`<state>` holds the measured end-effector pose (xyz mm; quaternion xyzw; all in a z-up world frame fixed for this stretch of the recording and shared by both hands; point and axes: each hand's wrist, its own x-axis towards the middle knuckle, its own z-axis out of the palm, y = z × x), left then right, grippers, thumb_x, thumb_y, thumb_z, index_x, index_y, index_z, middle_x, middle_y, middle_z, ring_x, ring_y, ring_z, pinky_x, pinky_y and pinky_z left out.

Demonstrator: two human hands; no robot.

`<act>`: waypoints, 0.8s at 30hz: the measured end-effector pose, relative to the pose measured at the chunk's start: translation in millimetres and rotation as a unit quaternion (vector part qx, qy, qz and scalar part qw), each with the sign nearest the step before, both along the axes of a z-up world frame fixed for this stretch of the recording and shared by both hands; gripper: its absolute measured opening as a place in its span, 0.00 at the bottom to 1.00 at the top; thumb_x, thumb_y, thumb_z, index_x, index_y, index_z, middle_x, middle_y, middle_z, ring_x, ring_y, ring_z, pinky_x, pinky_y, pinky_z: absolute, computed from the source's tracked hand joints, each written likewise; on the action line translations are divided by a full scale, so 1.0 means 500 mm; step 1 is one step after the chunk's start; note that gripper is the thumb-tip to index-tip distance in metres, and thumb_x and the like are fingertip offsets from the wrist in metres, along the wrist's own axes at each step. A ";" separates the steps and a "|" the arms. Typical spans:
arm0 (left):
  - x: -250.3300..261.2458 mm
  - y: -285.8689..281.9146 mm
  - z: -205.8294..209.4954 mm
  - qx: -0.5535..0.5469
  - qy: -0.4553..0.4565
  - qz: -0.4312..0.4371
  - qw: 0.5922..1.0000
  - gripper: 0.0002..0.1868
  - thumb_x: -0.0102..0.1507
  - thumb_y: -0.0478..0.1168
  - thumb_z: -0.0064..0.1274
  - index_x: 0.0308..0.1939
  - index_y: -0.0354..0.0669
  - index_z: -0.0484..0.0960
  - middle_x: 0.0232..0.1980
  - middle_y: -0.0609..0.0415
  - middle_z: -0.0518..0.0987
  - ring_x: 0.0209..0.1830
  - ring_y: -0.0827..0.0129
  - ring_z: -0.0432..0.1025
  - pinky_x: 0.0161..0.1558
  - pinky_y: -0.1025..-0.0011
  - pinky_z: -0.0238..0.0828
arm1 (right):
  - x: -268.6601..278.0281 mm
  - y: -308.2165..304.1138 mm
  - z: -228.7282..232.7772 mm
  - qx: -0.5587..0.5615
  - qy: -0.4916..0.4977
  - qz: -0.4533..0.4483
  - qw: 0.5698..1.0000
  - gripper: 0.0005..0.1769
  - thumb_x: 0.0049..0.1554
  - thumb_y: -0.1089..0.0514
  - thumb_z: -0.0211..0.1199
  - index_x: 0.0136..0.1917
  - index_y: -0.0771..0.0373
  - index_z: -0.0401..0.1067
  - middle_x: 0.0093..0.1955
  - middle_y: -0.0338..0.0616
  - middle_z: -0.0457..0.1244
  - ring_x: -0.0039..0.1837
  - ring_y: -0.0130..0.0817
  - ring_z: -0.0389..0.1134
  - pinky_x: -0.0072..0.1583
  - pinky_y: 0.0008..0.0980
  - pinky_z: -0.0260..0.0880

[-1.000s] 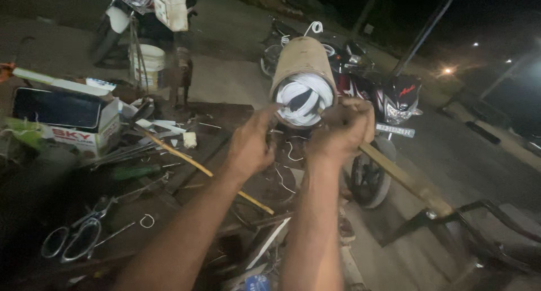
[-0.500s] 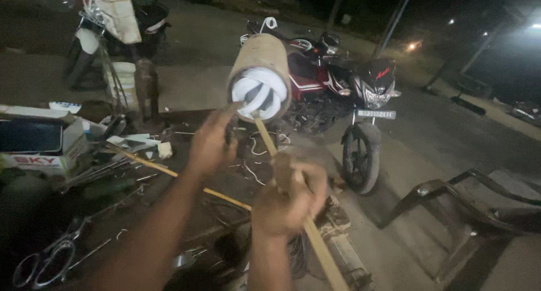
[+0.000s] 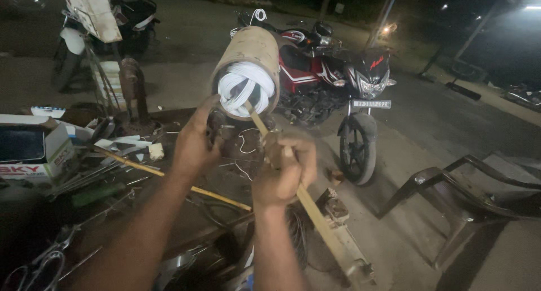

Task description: The person uses a wooden stick to rotate a large spool of white wire mounted on a workbench. They repeatedly insert the stick into the center of the spool and turn it to wind the wire, while holding the spool steady with their other hand.

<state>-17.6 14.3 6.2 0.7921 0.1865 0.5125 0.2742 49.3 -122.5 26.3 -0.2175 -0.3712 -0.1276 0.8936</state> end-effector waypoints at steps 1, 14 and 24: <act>0.000 0.000 -0.003 -0.036 0.008 0.001 0.999 0.41 0.57 0.33 0.62 0.73 0.54 0.64 0.68 0.40 0.73 0.66 0.47 0.71 0.60 0.57 0.71 | 0.002 0.007 0.004 0.013 -0.018 0.008 1.000 0.08 0.58 0.62 0.51 0.46 0.69 0.67 0.35 0.42 0.57 0.36 0.30 0.55 0.42 0.33 0.58; -0.024 0.014 0.056 -0.106 0.152 0.004 0.983 0.54 0.54 0.41 0.64 0.81 0.57 0.52 0.57 0.42 0.81 0.49 0.49 0.80 0.52 0.59 0.74 | -0.005 -0.087 0.000 0.062 -0.054 0.123 0.989 0.09 0.60 0.58 0.54 0.48 0.67 0.66 0.30 0.37 0.48 0.34 0.28 0.49 0.45 0.36 0.56; 0.064 -0.006 0.094 -0.170 0.058 0.068 0.981 0.61 0.46 0.67 0.71 0.69 0.29 0.63 0.56 0.33 0.80 0.58 0.48 0.77 0.59 0.57 0.71 | -0.037 -0.017 -0.088 0.062 -0.028 0.048 0.997 0.09 0.59 0.58 0.58 0.47 0.67 0.69 0.38 0.48 0.60 0.42 0.36 0.59 0.57 0.45 0.64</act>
